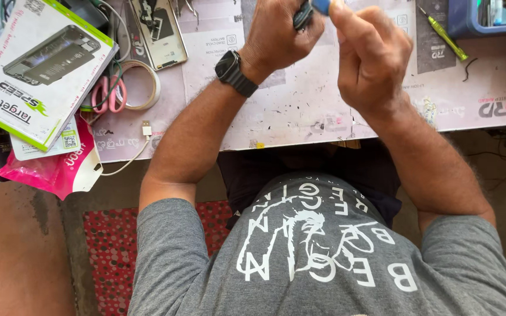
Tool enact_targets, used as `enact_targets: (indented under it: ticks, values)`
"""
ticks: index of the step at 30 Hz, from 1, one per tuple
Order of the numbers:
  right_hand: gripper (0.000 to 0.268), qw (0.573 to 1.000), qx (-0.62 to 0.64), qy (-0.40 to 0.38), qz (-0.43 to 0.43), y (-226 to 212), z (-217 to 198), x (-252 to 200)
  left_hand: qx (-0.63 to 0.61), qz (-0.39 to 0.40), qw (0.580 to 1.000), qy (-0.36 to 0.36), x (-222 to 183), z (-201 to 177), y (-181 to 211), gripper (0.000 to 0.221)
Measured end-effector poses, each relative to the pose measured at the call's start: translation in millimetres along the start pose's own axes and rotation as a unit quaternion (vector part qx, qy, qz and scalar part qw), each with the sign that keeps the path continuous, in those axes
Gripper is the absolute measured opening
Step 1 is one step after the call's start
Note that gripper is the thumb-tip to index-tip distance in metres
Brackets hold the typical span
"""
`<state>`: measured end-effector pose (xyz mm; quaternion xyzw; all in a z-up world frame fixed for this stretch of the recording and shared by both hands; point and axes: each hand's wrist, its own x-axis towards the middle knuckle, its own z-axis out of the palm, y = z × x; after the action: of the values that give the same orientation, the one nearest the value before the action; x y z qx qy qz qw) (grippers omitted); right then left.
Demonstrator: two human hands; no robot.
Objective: The person uses a small blue brush to clean the edges and crevices of a black feature phone. They repeatedly brush the top, sides, and bottom of the device while holding it in one hand and the brush in the other.
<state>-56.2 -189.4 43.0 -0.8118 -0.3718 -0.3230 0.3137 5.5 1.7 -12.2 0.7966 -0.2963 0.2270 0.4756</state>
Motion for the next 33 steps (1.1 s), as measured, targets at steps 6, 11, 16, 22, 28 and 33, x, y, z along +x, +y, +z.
enact_targets:
  ticks: [6, 11, 16, 22, 28, 33]
  values:
    - [0.032, 1.000, -0.013, 0.016, -0.015, 0.9, 3.5, -1.0, -0.012, 0.018, 1.000, 0.014, 0.3, -0.6, 4.3, 0.009]
    - [0.035, 0.998, -0.048, 0.024, -0.038, -0.4, 6.8, -5.1, -0.038, 0.022, 0.999, 0.007, 0.7, 2.7, 4.9, 0.020]
    - [0.037, 0.999, -0.029, 0.029, -0.036, -2.2, 7.8, -3.5, -0.049, 0.046, 0.998, 0.015, 0.2, 2.4, 4.0, 0.014]
    - [0.036, 0.999, -0.031, 0.035, -0.021, -6.3, 5.8, -5.5, -0.064, 0.058, 0.996, 0.015, 1.3, 2.4, 7.2, 0.013]
    - [0.035, 0.998, -0.032, 0.049, -0.025, -3.2, 13.7, -14.8, -0.043, 0.070, 0.997, 0.013, 2.5, -1.3, 9.6, 0.012]
    - [0.035, 0.999, 0.001, 0.034, -0.025, -6.5, 12.0, -13.7, -0.023, 0.046, 0.998, 0.035, 0.8, 2.7, 10.5, 0.017]
